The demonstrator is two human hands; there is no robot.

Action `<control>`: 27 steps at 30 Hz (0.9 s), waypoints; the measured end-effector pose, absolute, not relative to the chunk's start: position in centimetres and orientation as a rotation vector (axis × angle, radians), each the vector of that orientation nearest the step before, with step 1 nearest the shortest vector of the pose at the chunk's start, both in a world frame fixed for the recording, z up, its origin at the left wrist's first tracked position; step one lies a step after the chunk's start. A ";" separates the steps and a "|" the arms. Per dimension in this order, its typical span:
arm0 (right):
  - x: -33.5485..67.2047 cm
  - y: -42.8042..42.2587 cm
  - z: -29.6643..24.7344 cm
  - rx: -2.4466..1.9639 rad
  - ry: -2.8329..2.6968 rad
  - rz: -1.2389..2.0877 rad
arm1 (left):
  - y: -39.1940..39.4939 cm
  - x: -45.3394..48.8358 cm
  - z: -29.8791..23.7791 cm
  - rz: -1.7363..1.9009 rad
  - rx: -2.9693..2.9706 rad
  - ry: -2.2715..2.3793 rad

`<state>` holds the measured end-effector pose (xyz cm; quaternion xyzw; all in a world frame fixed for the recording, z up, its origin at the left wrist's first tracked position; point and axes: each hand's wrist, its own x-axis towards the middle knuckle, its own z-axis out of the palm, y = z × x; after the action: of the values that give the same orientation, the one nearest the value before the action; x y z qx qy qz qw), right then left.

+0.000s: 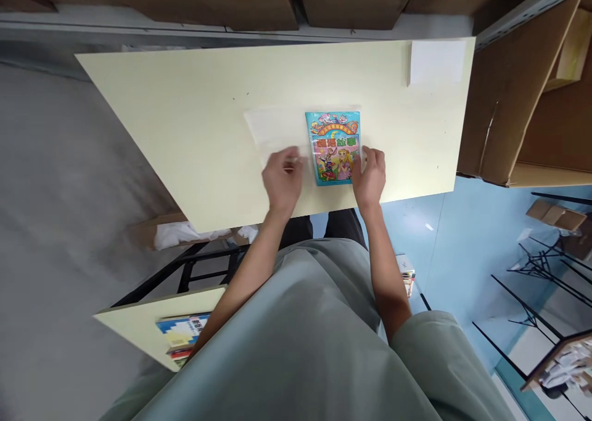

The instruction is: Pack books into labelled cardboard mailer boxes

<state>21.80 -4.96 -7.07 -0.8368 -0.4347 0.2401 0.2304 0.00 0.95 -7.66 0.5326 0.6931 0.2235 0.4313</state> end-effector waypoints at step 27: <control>22.4 -3.0 -6.6 -2.093 -0.848 1.098 | -0.1 8.5 -5.4 0.500 1.314 1.306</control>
<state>22.40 -2.95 -6.65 -0.7925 -0.3210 0.4159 0.3099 8.49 -0.05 -5.43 0.5607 0.5575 0.2133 0.5739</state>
